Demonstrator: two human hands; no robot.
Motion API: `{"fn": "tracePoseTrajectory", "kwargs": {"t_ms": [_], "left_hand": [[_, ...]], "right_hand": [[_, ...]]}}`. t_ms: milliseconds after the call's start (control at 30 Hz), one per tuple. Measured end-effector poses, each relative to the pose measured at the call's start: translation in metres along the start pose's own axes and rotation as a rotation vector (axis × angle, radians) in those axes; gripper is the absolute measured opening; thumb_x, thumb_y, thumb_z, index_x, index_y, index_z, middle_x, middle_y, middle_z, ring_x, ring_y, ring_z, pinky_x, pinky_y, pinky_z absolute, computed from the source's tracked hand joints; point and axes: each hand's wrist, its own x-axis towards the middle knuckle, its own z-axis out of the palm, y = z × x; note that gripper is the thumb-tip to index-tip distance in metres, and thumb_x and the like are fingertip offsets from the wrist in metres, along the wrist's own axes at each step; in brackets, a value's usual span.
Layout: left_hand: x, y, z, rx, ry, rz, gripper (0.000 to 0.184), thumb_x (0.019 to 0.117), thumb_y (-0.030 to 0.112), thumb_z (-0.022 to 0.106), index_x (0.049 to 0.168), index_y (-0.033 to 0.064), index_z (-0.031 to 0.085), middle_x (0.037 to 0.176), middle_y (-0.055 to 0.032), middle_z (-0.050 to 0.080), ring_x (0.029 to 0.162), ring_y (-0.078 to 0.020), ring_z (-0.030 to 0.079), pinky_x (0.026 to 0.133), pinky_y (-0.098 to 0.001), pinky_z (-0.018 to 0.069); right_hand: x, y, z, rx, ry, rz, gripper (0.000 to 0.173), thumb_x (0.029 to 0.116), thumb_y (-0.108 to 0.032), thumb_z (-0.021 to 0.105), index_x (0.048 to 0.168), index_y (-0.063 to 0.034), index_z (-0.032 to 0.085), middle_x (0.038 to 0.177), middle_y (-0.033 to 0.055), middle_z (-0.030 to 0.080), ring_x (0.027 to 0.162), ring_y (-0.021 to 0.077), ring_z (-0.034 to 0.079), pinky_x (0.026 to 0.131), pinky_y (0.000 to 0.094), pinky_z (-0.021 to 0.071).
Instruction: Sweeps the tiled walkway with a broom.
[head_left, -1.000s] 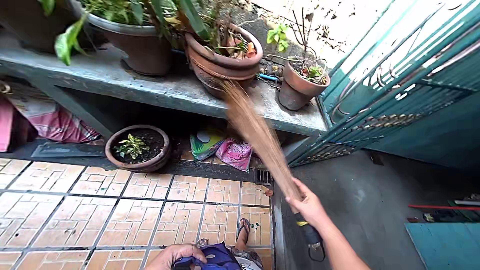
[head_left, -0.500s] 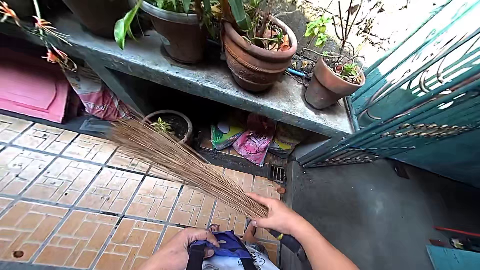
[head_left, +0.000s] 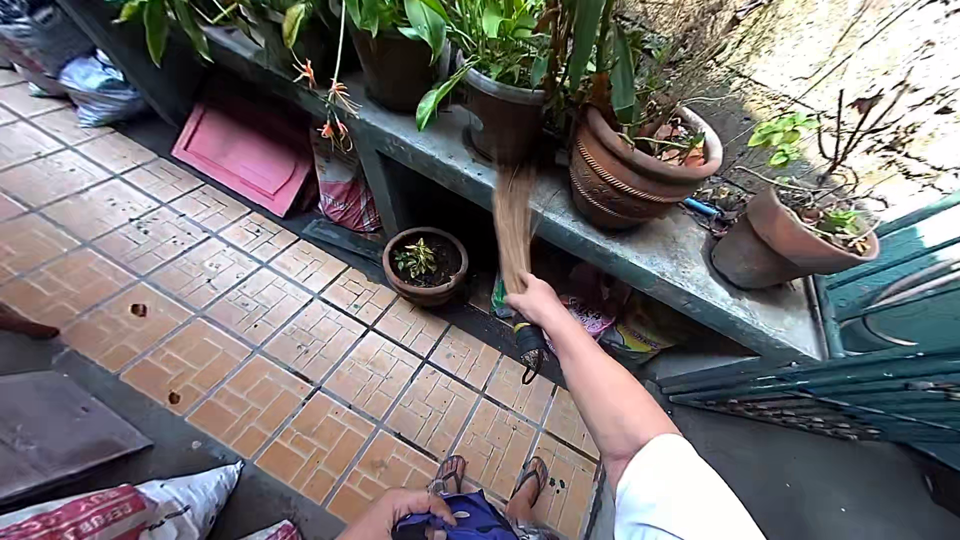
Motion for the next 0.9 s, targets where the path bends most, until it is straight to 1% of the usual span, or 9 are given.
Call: {"fn": "tracePoseTrajectory", "kwargs": {"t_ms": [133, 233, 367, 433, 533, 633, 733, 833, 900], "left_hand": [[-0.017, -0.013, 0.002, -0.056, 0.097, -0.02, 0.016, 0.0935, 0.017, 0.072, 0.107, 0.0108, 0.077, 0.105, -0.0005, 0.076, 0.099, -0.007, 0.07, 0.092, -0.0286, 0.0576], [-0.024, -0.017, -0.002, -0.02, 0.144, -0.036, 0.017, 0.0939, 0.023, 0.072, 0.107, 0.0134, 0.078, 0.109, -0.0018, 0.076, 0.105, -0.0129, 0.071, 0.096, -0.0332, 0.0577], [-0.024, -0.029, -0.006, -0.013, 0.113, -0.058, 0.019, 0.0954, 0.024, 0.071, 0.108, 0.0112, 0.077, 0.112, -0.0061, 0.076, 0.11, -0.0194, 0.07, 0.103, -0.0392, 0.0551], [-0.022, -0.029, -0.004, -0.027, 0.095, -0.13, 0.019, 0.0952, 0.023, 0.071, 0.109, 0.0113, 0.077, 0.112, -0.0057, 0.076, 0.109, -0.0186, 0.07, 0.102, -0.0373, 0.0554], [-0.015, -0.036, -0.001, -0.076, 0.067, -0.192, 0.019, 0.0942, 0.023, 0.071, 0.109, 0.0126, 0.078, 0.112, -0.0059, 0.076, 0.108, -0.0189, 0.07, 0.101, -0.0367, 0.0555], [-0.001, -0.043, 0.003, -0.107, 0.017, -0.231, 0.019, 0.0933, 0.021, 0.072, 0.11, 0.0141, 0.077, 0.113, -0.006, 0.076, 0.11, -0.0199, 0.071, 0.102, -0.0371, 0.0555], [0.017, -0.045, 0.012, -0.101, -0.041, -0.336, 0.019, 0.0938, 0.022, 0.073, 0.11, 0.0141, 0.077, 0.113, -0.0059, 0.075, 0.11, -0.0195, 0.07, 0.101, -0.0377, 0.0559], [0.035, -0.051, 0.023, -0.095, -0.112, -0.409, 0.019, 0.0941, 0.018, 0.072, 0.111, 0.0109, 0.077, 0.115, -0.005, 0.075, 0.112, -0.0157, 0.069, 0.103, -0.0367, 0.0543], [0.048, -0.054, 0.032, -0.099, -0.152, -0.437, 0.019, 0.0947, 0.016, 0.072, 0.112, 0.0075, 0.077, 0.115, -0.0066, 0.075, 0.113, -0.0158, 0.068, 0.105, -0.0373, 0.0531]], "right_hand": [[-0.02, -0.037, 0.052, 0.101, -0.301, -0.327, 0.077, 0.0877, -0.026, 0.081, 0.156, -0.0197, 0.046, 0.138, 0.0154, 0.064, 0.122, 0.0291, 0.065, 0.105, 0.0559, 0.0508], [-0.057, -0.013, 0.091, 0.216, -0.433, -0.358, 0.076, 0.0886, -0.024, 0.081, 0.156, -0.0174, 0.046, 0.138, 0.0162, 0.064, 0.124, 0.0284, 0.063, 0.106, 0.055, 0.0503], [-0.113, 0.098, 0.133, 0.375, -0.526, 0.065, 0.093, 0.089, -0.021, 0.08, 0.164, -0.0194, 0.026, 0.144, 0.0222, 0.057, 0.124, 0.0351, 0.062, 0.103, 0.0577, 0.0509], [-0.154, 0.165, 0.143, 0.374, -0.47, 0.312, 0.095, 0.0835, -0.011, 0.08, 0.163, -0.0211, 0.028, 0.135, 0.0243, 0.061, 0.114, 0.0381, 0.065, 0.096, 0.0591, 0.0531], [-0.209, 0.267, 0.133, 0.429, -0.31, 0.546, 0.092, 0.0782, -0.009, 0.082, 0.159, -0.014, 0.037, 0.139, 0.0217, 0.06, 0.122, 0.0323, 0.063, 0.104, 0.0513, 0.0527], [-0.249, 0.351, 0.108, 0.501, -0.082, 0.807, 0.077, 0.0881, -0.013, 0.076, 0.156, -0.0121, 0.041, 0.14, 0.023, 0.058, 0.124, 0.032, 0.061, 0.104, 0.0496, 0.0514], [-0.241, 0.425, 0.102, 0.274, -0.051, 1.047, 0.071, 0.0984, -0.028, 0.067, 0.161, -0.0195, 0.035, 0.146, 0.0228, 0.055, 0.134, 0.0369, 0.055, 0.111, 0.0569, 0.0438], [-0.195, 0.464, 0.118, 0.111, -0.124, 1.188, 0.082, 0.0916, -0.03, 0.076, 0.158, -0.0062, 0.034, 0.14, 0.026, 0.058, 0.133, 0.0398, 0.055, 0.11, 0.0579, 0.0435], [-0.179, 0.468, 0.135, 0.147, -0.233, 1.12, 0.084, 0.0848, -0.024, 0.081, 0.155, -0.0047, 0.039, 0.138, 0.0264, 0.059, 0.131, 0.0401, 0.056, 0.109, 0.0591, 0.0446]]}}
